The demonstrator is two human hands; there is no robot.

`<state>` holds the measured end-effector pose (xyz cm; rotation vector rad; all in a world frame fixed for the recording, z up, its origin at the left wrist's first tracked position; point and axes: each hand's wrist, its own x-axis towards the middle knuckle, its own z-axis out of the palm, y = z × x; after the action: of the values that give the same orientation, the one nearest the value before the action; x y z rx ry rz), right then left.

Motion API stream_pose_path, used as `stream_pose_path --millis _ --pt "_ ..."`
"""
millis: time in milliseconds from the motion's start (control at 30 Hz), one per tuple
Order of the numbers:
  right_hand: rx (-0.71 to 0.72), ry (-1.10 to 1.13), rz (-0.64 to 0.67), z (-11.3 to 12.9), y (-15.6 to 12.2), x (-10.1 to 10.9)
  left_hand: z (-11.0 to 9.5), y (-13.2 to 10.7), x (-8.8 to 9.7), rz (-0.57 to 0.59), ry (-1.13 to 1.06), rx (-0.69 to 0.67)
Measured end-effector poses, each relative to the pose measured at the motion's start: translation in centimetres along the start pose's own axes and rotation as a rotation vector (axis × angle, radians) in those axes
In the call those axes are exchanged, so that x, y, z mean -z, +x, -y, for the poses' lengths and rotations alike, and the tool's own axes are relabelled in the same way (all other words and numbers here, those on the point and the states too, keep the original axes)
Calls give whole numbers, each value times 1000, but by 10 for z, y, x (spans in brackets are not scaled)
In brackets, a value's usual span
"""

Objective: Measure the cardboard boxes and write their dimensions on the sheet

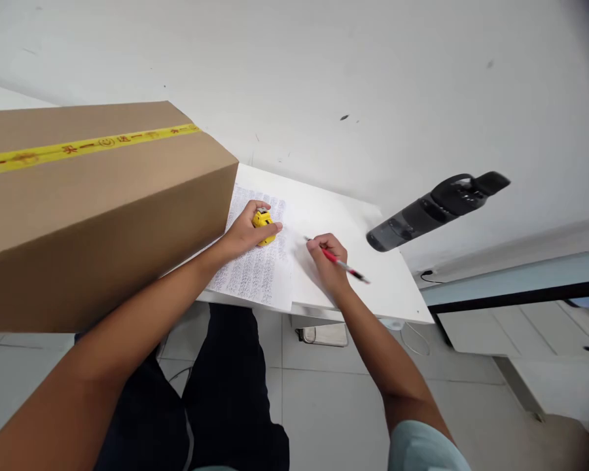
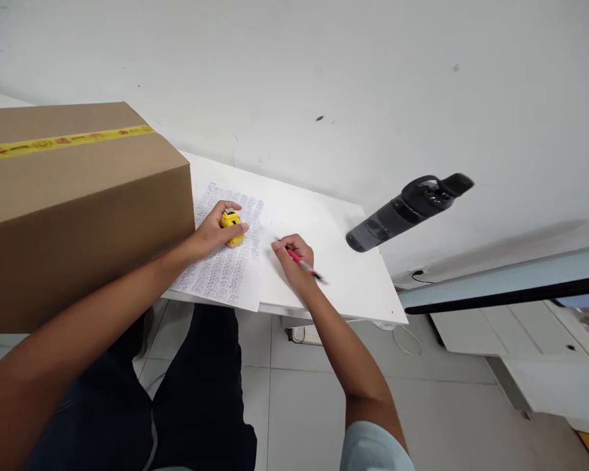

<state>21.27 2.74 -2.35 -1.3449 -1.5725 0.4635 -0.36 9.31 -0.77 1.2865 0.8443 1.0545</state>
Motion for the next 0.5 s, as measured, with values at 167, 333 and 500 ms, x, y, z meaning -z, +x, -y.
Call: stream_pose_path --millis 167,333,500 --pt "-191 245 354 18 5 -17 -5 1 -2 21 44 -33" --pt "-229 30 268 29 0 -17 0 1 -1 65 94 -53" --pt "-253 -43 222 32 -3 -17 1 1 0 62 119 -46"
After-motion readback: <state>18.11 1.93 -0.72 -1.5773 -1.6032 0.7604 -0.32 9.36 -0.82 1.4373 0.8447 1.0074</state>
